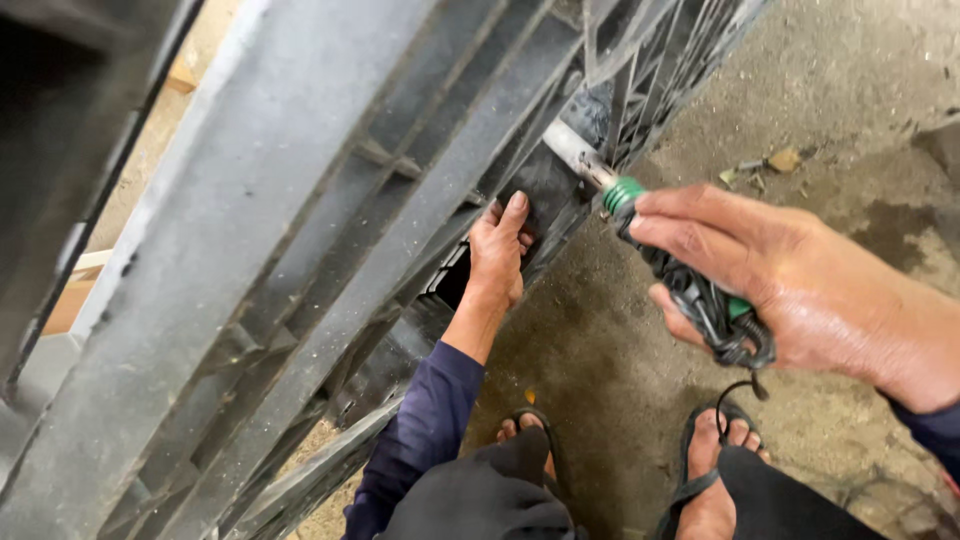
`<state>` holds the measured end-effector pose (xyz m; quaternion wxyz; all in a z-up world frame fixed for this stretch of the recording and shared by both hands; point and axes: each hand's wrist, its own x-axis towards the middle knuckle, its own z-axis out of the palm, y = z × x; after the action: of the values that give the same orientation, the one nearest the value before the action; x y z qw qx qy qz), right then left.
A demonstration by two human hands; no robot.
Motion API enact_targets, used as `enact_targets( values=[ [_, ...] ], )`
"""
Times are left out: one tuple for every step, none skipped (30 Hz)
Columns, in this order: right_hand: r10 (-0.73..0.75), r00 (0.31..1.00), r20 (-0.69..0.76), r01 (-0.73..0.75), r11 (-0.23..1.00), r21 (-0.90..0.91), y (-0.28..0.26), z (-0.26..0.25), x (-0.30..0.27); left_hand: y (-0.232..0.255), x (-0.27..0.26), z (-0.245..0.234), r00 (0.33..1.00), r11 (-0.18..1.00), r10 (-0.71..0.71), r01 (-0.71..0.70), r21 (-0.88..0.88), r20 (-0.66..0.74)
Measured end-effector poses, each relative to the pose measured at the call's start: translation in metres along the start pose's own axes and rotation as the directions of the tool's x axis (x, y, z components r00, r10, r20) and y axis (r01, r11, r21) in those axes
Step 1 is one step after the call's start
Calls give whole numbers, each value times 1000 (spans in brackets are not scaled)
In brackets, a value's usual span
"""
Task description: The person repairs a plastic pallet by applying heat with a red heat gun and using a handheld welding tool to fuse the damaged sections together.
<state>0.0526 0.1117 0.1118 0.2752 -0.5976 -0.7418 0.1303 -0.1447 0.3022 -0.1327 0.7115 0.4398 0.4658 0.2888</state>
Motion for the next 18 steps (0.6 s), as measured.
enact_targets(
  values=[
    [-14,1000,22,14,1000,-2,0,0,1,2,2,1,1000,1000,19,-19,10,18],
    [-6,1000,25,6,1000,8,0,2,-2,0,-4,-2,999,999,13,-14,32,38],
    [-22,1000,17,22,1000,-6,1,3,-5,-2,-8,-4,999,999,1,-3,37,35],
    [-40,999,3,40,999,-30,4,3,-8,-1,-7,-2,1000,999,20,-21,35,24],
    [-34,999,1,34,999,-30,1,6,-14,1,-7,-1,999,999,38,-39,33,12],
    [-62,998,-14,62,998,-28,-3,7,-18,5,-4,3,999,998,51,-52,30,17],
    [-91,995,-29,90,996,-25,-4,9,-21,8,-2,5,1000,1000,19,-20,19,15],
    [-92,996,-23,91,996,-17,-6,11,-24,6,-8,3,999,999,-32,32,9,0],
    [-68,998,2,68,998,-16,-8,13,-28,4,-9,2,999,999,-38,38,8,-8],
    [-45,999,23,46,999,-18,-9,15,-29,5,-7,2,1000,999,-20,20,35,-6],
    [-48,998,28,48,999,-13,-9,17,-29,5,-7,1,1000,998,-3,3,62,-2],
    [-68,997,27,68,998,-11,-8,17,-28,5,-6,2,1000,998,-1,1,61,-2],
    [-88,996,26,88,996,-10,-7,18,-27,6,-6,3,1000,999,-1,1,35,1],
    [-85,996,25,85,996,-9,-6,18,-26,5,-8,3,1000,1000,-5,5,11,6],
    [-107,994,25,107,994,-13,-5,19,-23,4,-11,1,1000,1000,-8,8,13,7],
    [-135,991,22,135,990,-26,-3,20,-19,5,-11,1,1000,1000,4,-4,25,21],
    [-137,990,18,138,990,-32,-4,22,-16,6,-9,0,999,999,15,-16,37,34],
    [-106,993,49,107,994,-21,-5,27,-13,5,-8,0,999,999,14,-15,35,31]
  ],
)
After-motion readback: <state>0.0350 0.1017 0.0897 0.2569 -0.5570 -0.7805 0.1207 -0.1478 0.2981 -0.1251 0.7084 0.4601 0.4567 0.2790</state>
